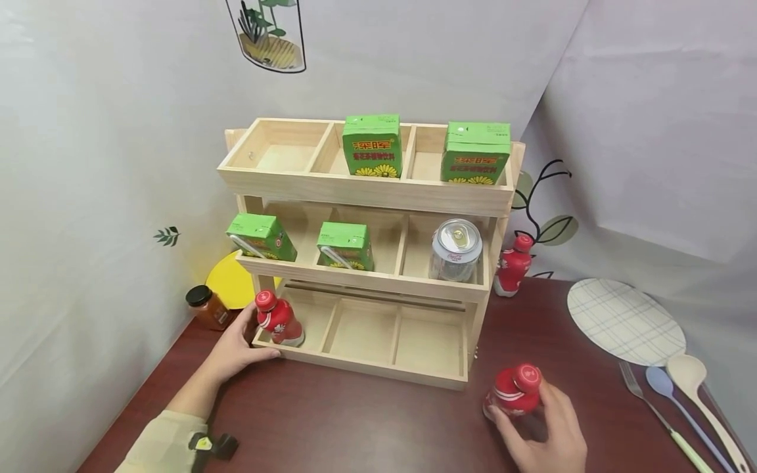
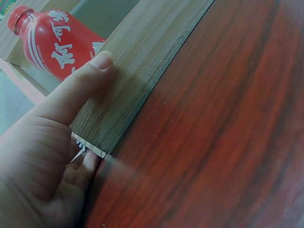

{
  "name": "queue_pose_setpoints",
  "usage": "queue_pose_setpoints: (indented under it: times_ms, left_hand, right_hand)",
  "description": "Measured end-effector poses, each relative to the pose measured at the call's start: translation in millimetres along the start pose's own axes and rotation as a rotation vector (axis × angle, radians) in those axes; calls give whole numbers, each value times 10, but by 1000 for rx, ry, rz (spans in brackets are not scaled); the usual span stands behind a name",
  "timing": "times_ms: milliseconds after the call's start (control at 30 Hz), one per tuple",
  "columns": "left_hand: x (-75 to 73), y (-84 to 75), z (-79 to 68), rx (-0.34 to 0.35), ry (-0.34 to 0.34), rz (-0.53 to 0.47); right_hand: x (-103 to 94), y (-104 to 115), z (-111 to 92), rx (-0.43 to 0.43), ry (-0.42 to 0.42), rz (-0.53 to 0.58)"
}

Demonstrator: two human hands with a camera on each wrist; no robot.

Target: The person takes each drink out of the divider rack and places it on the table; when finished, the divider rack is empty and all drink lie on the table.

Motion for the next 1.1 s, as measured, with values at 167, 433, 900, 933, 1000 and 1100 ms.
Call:
queue_pose_setpoints:
  times_ms: [167,433,900,933,1000,1100]
  left_hand:
    - [-9,-9,7,11,-1,13]
    - [-27,-24,-2,4,-13,25]
    - [1,27,-19,9,8,-30]
    - [4,27,-15,14,12,-35]
    - [6,16,-10,20,14,-40]
    - [2,-1,-6,23,11,-34]
  right_hand:
    - [-8,-90,-70,92,58,-99]
    - [46,-250,-129,396,204,-299]
    - [101,-465,-65,367,244,-279]
    - [96,-484,-61,367,240,-280]
    - [85,-537,-50,373,237,-286]
    - [71,-632,-6,372,229,-291]
Point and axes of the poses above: each hand's wrist, its own z-axis towards the middle knuckle, its own x-axis out of the palm, y = z × x, the point moved 9 cm from there along z, towards the middle knuckle, and after that the axes turned 14 degrees about -x, right-handed, at the moved point
